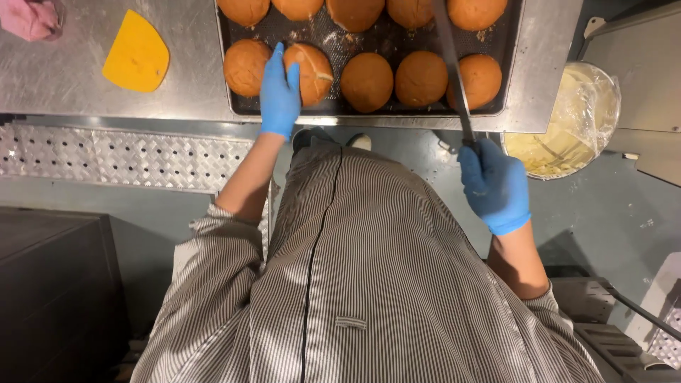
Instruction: Slicing bread buns in a cross pattern on a metal tray using a knife.
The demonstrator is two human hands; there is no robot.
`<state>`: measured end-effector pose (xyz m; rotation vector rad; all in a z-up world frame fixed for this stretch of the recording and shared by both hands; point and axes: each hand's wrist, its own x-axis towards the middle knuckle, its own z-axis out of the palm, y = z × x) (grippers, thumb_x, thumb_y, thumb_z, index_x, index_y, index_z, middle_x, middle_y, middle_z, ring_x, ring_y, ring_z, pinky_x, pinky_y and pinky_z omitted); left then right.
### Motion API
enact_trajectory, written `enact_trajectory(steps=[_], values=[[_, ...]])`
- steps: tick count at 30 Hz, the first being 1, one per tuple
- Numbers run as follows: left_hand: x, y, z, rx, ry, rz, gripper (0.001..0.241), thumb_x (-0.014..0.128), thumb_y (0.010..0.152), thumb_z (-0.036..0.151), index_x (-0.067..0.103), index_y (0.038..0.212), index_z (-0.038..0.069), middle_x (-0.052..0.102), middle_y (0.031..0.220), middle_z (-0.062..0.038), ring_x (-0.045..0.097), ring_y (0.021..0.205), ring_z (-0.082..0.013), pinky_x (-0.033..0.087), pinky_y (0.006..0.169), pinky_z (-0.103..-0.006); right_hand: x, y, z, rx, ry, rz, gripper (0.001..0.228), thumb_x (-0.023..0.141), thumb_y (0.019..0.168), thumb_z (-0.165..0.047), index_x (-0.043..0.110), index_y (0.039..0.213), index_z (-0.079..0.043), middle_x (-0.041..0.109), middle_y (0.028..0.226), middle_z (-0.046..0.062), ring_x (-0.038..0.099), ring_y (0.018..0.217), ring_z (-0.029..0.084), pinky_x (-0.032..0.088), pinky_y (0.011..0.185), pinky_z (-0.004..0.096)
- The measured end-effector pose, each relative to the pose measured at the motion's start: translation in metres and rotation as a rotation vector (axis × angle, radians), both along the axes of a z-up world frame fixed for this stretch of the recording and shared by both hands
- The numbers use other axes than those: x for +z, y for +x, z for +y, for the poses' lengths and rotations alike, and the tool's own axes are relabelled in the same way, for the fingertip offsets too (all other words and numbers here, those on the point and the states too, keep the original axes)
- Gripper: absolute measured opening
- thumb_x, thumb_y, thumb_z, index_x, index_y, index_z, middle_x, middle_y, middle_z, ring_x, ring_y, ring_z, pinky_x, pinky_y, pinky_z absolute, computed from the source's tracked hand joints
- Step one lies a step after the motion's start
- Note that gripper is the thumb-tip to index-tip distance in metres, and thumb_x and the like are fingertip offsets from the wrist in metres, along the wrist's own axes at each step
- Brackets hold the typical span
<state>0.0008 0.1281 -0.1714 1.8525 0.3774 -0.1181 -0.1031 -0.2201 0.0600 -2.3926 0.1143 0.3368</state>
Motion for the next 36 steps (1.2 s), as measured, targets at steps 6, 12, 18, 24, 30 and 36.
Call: enact_trajectory(steps=[6,12,18,24,30,36], values=[[0.060,0.005,-0.054,-0.381,0.959,-0.504,0.074,0.079,0.089,0.027,0.045,0.152,0.007,0.043,0.154,-0.021,0.044,0.145,-0.0443,0.035,0.122,-0.0546,-0.002,-0.005,-0.014,-0.177,0.056,-0.002,0.017,0.059,0.107,-0.014,0.067,0.103,0.000,0.061,0.065,0.006,0.063,0.055,0.013,0.048,0.052,0.030],[0.078,0.016,-0.096,-0.731,0.705,-0.312,0.106,0.087,0.069,0.046,0.037,0.153,0.008,0.035,0.150,-0.029,0.045,0.125,-0.0537,0.039,0.104,-0.0570,-0.030,-0.010,-0.030,-0.396,0.449,-0.158,0.011,0.058,0.111,-0.008,0.057,0.112,0.003,0.069,0.093,0.007,0.070,0.077,0.012,0.055,0.063,0.024],[0.143,0.008,-0.132,-0.779,0.617,-0.432,0.102,0.085,0.073,0.049,0.036,0.151,0.006,0.041,0.149,-0.023,0.053,0.123,-0.0454,0.051,0.096,-0.0530,-0.064,0.013,-0.025,-0.450,0.537,-0.234,0.011,0.062,0.108,-0.005,0.058,0.116,0.002,0.070,0.104,0.009,0.073,0.090,0.011,0.044,0.053,0.020],[0.203,-0.003,-0.151,-0.922,0.362,-0.771,0.110,0.092,0.081,0.059,0.032,0.161,0.011,0.033,0.163,-0.023,0.046,0.135,-0.0427,0.044,0.116,-0.0508,-0.006,0.036,0.014,-0.684,1.143,0.035,0.036,0.047,0.105,-0.027,0.051,0.130,-0.001,0.060,0.091,0.011,0.057,0.065,0.017,0.044,0.050,0.025],[0.186,-0.007,-0.170,-0.852,-0.451,-0.892,0.134,0.094,0.078,0.057,0.005,0.168,0.012,0.009,0.171,-0.015,0.019,0.158,-0.0350,0.021,0.135,-0.0467,-0.009,0.024,0.013,-0.741,1.561,0.018,0.054,0.041,0.107,-0.045,0.058,0.141,-0.006,0.077,0.118,0.011,0.069,0.074,0.015,0.046,0.049,0.024],[0.211,-0.013,-0.154,-0.465,-1.262,-0.156,0.094,0.075,0.098,0.042,0.021,0.163,0.002,0.027,0.169,-0.024,0.028,0.156,-0.0433,0.028,0.134,-0.0583,0.008,0.007,0.025,-0.477,1.181,0.036,0.022,0.049,0.108,-0.019,0.057,0.123,-0.006,0.072,0.102,0.009,0.065,0.065,0.015,0.045,0.045,0.027]])
